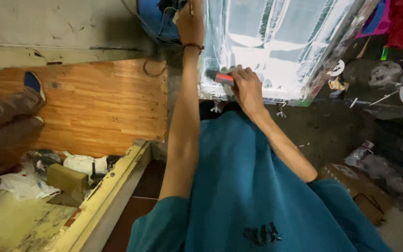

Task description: The person uses a squeegee to spread a white substance across a screen printing frame. They repeatedly pull the squeegee across the screen to distribute the material evenly.

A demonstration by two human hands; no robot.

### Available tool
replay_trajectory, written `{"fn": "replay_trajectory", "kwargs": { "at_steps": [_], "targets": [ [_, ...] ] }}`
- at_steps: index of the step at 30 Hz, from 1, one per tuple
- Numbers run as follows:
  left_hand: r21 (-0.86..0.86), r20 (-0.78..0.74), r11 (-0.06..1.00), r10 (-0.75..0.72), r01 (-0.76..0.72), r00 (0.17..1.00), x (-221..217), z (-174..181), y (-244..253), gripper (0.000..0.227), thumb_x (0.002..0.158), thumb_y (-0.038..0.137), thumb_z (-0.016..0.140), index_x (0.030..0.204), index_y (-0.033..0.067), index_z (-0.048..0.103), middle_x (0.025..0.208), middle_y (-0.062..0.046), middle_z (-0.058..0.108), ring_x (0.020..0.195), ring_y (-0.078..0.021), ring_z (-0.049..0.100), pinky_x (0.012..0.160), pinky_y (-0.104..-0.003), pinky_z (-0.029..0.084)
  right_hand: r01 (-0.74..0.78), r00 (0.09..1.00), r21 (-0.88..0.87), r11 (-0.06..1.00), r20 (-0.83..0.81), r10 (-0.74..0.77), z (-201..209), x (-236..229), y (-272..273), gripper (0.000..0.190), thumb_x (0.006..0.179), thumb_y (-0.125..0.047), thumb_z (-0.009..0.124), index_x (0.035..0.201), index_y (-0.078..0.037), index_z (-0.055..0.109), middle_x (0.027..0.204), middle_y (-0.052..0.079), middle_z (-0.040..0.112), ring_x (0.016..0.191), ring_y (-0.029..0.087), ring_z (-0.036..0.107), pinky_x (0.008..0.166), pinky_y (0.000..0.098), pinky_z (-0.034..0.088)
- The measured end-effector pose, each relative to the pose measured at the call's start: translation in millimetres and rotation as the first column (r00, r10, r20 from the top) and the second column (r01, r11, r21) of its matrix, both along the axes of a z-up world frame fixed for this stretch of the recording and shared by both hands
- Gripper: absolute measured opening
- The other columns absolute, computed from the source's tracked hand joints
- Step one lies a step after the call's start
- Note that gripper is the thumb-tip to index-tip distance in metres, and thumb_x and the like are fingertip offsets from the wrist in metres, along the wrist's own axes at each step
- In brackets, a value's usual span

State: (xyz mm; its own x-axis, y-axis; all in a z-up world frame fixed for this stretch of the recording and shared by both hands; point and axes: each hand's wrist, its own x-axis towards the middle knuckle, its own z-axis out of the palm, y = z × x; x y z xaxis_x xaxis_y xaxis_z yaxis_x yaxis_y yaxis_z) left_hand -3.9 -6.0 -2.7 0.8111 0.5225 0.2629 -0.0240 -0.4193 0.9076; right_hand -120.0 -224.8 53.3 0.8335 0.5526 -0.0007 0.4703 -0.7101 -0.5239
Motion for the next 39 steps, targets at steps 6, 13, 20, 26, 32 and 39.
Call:
{"fn": "replay_trajectory", "kwargs": {
  "at_steps": [6,13,20,26,32,39],
  "targets": [
    [-0.087,-0.17,0.996,0.021,-0.036,0.985,10.4,-24.3,0.8,0.059,0.093,0.066,0.038,0.065,0.0138,0.043,0.056,-0.005,0.039,0.055,-0.0181,0.037,0.056,-0.042,0.025,-0.11,0.993,-0.104,0.988,-0.064,0.104,-21.5,-13.1,12.9,0.019,0.089,-0.012,0.058,0.107,-0.007,0.064,0.106,0.014,0.07,0.092,0.038,0.059,0.075,0.0491,0.048],
    [-0.211,-0.233,0.977,-0.005,-0.046,0.972,4.6,6.9,-1.7,0.059,0.092,0.064,0.038,0.068,0.0123,0.053,0.06,-0.006,0.044,0.06,-0.0212,0.042,0.06,-0.041,0.034,0.066,0.998,-0.143,0.987,-0.006,-0.067,-0.3,-14.3,-36.7,0.036,0.087,-0.011,0.063,0.121,-0.013,0.072,0.097,0.011,0.069,0.088,0.035,0.056,0.072,0.0485,0.043],
    [-0.277,-0.22,0.961,-0.083,0.019,0.972,-1.2,12.2,1.3,0.072,0.089,0.076,0.032,0.095,0.017,0.075,0.065,-0.006,0.065,0.058,-0.0236,0.066,0.054,-0.039,0.041,0.213,0.977,0.041,0.976,0.015,-0.214,16.3,-1.3,-80.4,0.059,0.068,0.014,0.069,0.123,-0.004,0.073,0.108,0.018,0.074,0.089,0.038,0.056,0.075,0.0467,0.04],
    [-0.208,-0.187,0.978,-0.045,0.005,0.981,1.3,21.6,-0.5,0.07,0.092,0.072,0.032,0.087,0.0164,0.073,0.069,-0.008,0.074,0.066,-0.028,0.075,0.06,-0.04,0.048,0.024,0.997,-0.227,0.973,-0.07,-0.041,9.3,0.0,-125.9,0.048,0.067,0.022,0.059,0.104,-0.005,0.075,0.088,0.019,0.071,0.08,0.039,0.054,0.052,0.0501,0.035],
    [-0.223,-0.163,0.974,-0.083,0.046,0.983,-0.6,11.2,0.7,0.067,0.094,0.072,0.03,0.076,0.0134,0.058,0.058,-0.004,0.038,0.051,-0.0211,0.042,0.055,-0.039,0.03,0.175,0.983,-0.009,0.984,0.054,-0.174,8.3,-7.5,-137.6,0.066,0.067,0.024,0.076,0.13,0.005,0.07,0.113,0.025,0.072,0.096,0.038,0.053,0.07,0.0467,0.04],
    [-0.205,-0.145,0.978,-0.073,0.042,0.987,3.4,6.1,1.4,0.07,0.093,0.072,0.029,0.079,0.012,0.063,0.067,-0.011,0.059,0.061,-0.0312,0.063,0.059,-0.042,0.04,0.095,0.987,-0.19,0.977,-0.113,-0.118,6.7,-2.8,-155.5,0.049,0.077,0.003,0.065,0.123,-0.01,0.076,0.102,0.018,0.073,0.086,0.04,0.053,0.068,0.0491,0.037]
  ]
}}
